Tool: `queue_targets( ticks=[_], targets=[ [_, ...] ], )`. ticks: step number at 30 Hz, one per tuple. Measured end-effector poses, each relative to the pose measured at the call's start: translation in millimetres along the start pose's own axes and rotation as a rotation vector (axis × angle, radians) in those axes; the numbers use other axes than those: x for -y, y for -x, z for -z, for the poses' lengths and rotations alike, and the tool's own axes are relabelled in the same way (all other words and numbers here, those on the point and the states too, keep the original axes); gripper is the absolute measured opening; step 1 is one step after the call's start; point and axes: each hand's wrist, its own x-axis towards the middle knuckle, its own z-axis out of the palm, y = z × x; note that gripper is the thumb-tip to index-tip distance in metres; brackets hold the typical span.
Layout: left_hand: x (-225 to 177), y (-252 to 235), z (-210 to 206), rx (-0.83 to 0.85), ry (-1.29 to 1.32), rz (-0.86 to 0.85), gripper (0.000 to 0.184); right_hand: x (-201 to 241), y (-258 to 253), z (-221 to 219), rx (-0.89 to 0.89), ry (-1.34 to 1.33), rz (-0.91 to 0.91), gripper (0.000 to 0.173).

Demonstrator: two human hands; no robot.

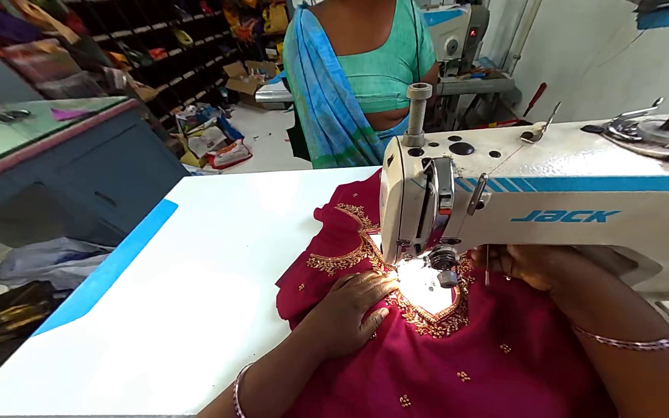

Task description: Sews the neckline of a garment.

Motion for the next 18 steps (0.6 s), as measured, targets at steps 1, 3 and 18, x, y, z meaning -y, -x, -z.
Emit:
queue_targets(
  ticks=[1, 3, 18],
  targets=[
    [0, 0, 0, 0.001, -0.007, -0.002, 0.046, 0, -1, 0, 0.042, 0.043, -0.034, 0.028],
    [0, 0, 0, 0.007, -0.018, 0.002, 0.046, 2, 2, -2, 0.105, 0.179, -0.070, 0.025],
    [-19, 0, -8, -0.179, -0.263, -0.072, 0.042, -21, 2, -30, 0.543, 0.632, 0.029, 0.019]
  ],
)
